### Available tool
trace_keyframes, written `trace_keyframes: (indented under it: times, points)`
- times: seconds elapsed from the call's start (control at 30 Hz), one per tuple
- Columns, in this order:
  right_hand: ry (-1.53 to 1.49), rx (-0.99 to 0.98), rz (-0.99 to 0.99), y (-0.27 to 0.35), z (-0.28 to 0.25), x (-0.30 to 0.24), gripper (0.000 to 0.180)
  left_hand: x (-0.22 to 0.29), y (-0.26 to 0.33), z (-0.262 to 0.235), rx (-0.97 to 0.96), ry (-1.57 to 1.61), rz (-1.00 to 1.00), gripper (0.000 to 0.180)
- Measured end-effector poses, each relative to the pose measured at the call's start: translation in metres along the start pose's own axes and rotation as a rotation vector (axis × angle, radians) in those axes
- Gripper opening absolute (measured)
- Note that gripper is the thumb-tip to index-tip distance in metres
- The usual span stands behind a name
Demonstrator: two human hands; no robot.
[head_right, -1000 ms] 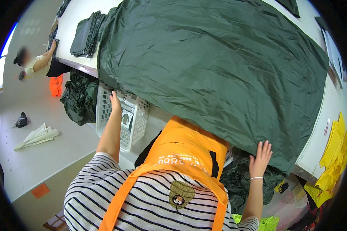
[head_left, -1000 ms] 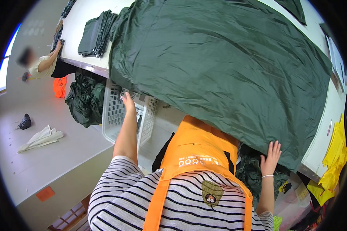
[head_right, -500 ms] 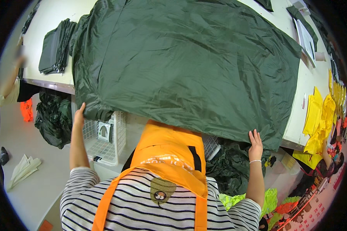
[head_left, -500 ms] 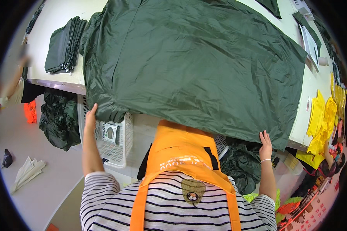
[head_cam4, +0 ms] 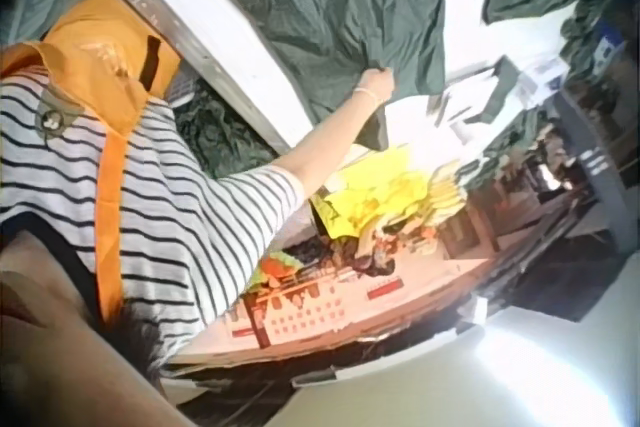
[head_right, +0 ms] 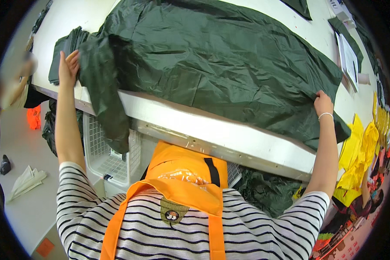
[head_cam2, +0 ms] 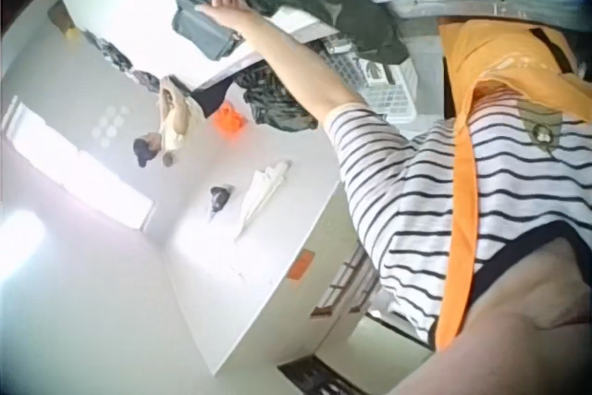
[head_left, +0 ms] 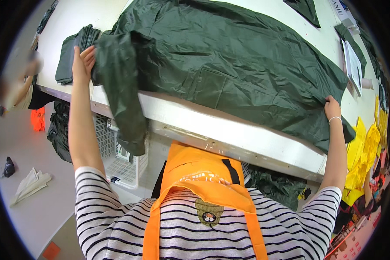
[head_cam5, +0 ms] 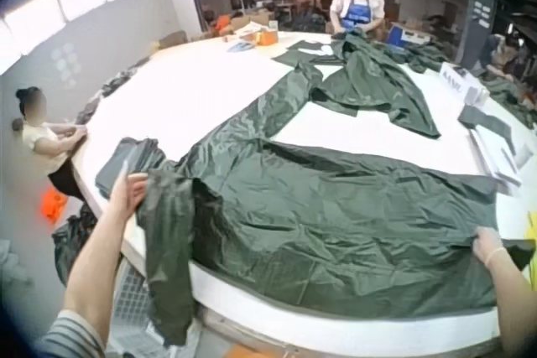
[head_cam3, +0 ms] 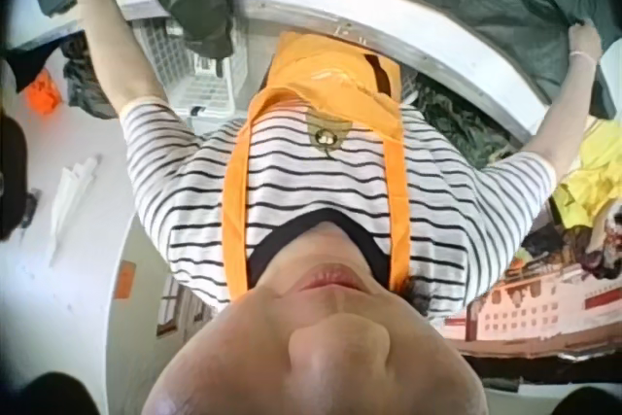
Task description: The person folds a dark green raincoat on a white table. They smooth the fabric, fold the sleeves and body, and place the finished item on a stack of similar garments.
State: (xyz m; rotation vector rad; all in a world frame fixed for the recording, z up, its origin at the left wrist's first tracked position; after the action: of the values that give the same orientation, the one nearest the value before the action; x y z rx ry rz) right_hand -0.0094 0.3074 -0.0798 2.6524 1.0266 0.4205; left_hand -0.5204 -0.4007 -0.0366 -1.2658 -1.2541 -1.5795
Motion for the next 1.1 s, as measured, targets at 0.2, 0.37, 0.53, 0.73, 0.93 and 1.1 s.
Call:
trace_keyframes:
  times: [0.2,0.37,0.53,0.73,0.93,1.1]
  points:
    - [-0.253,0.219,-0.525,0.062,0.032,-0.145,0.046,-0.133,0.014,-0.115,0.103,-0.913,0.289,0.058]
    - [-0.063,0.103,-0.443,0.07,0.077,-0.201,0.059,-0.131,-0.003,-0.089,0.212,-1.432,0.341,0.061]
    - [-0.037,0.034,-0.297,0.067,0.083,-0.197,0.059,-0.091,-0.018,-0.044,-0.02,-1.535,0.606,0.033]
    - [0.057,0.071,-0.127,0.095,0.072,-0.218,0.056,-0.108,-0.05,-0.038,-0.089,-1.646,0.138,0.055]
    - [-0.779,-0.36,-0.389,0.223,0.045,-0.434,0.029,-0.105,-0.053,-0.044,-0.108,-1.551,0.058,0.059]
    - [-1.194,-0.583,-0.402,0.269,0.034,-0.563,0.067,-0.068,-0.036,-0.082,-0.483,-1.129,0.528,0.04]
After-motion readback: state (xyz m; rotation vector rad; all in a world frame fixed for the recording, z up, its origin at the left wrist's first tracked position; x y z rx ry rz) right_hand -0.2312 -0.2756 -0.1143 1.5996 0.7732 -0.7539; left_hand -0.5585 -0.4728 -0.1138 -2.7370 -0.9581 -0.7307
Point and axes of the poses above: each hand's wrist, its own y-axis away from the middle knuckle, its own z-axis out of the palm, x = y × z, the point moved 3 cm from there along -y, towards the middle knuckle, and after that the axes turned 10 degrees about -x, right-handed, at the moved point
